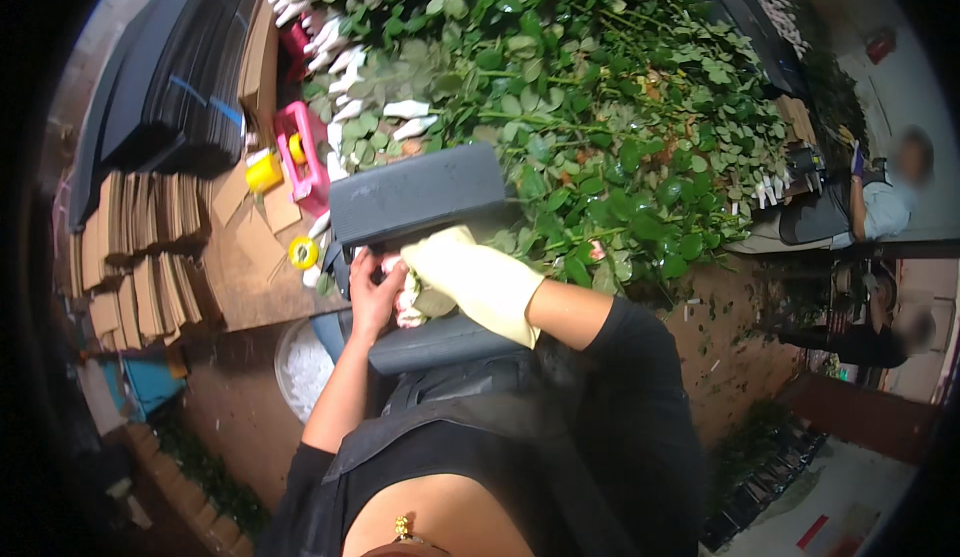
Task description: The person places green leafy stems into a black plastic tray, then inserts pink roses among the leaves. They adjust the arrangement, add more leaves, and close the tray with a lid. The process repeats with additional trays.
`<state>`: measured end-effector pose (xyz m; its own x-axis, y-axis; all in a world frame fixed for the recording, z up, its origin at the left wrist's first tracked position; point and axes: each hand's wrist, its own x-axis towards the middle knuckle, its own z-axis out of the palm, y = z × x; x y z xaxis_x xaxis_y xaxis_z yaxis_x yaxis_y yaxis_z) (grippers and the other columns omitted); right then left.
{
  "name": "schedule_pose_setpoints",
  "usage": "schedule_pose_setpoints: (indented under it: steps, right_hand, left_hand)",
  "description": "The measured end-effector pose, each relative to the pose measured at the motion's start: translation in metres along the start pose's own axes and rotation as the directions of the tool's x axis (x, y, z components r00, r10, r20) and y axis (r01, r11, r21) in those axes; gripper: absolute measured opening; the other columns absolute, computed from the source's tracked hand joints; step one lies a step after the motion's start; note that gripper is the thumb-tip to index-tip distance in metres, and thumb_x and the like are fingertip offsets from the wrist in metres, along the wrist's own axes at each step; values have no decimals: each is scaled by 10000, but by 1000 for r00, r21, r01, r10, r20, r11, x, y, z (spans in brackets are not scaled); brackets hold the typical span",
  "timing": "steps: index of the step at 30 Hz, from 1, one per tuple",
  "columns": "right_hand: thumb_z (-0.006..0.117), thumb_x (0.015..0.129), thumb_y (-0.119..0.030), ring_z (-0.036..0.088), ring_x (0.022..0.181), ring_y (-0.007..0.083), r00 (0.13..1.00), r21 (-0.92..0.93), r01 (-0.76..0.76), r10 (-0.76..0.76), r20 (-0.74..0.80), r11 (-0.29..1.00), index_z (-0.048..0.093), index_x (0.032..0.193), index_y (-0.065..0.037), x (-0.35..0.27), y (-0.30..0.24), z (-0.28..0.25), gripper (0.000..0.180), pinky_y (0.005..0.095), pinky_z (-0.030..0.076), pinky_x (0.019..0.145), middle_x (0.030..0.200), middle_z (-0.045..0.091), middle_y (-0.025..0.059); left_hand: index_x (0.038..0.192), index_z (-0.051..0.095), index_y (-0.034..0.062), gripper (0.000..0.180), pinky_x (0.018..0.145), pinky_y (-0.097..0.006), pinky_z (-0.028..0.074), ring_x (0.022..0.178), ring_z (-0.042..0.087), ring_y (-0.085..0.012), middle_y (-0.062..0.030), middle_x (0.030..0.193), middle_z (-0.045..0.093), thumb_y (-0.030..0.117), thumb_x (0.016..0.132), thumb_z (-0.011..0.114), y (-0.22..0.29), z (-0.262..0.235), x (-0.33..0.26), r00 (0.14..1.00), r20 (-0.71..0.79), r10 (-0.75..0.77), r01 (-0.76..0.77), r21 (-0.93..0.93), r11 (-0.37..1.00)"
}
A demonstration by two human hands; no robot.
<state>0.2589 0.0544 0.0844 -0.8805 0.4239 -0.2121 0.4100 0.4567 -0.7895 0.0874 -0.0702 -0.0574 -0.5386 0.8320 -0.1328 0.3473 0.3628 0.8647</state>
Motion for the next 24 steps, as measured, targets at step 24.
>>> schedule_pose_setpoints:
  steps: [24]
  right_hand:
    - [622, 798, 93, 640, 1193, 285, 644, -535, -15, -401, -651, 845, 713, 1207, -61, 43, 74, -239, 446, 457, 368, 1205, 1242, 704, 144]
  left_hand:
    - [1013, 753, 0, 276, 981, -334, 454, 1119, 583, -221, -89, 1142, 665, 96, 774, 850, 31, -11, 3, 998, 61, 21, -12, -158, 987]
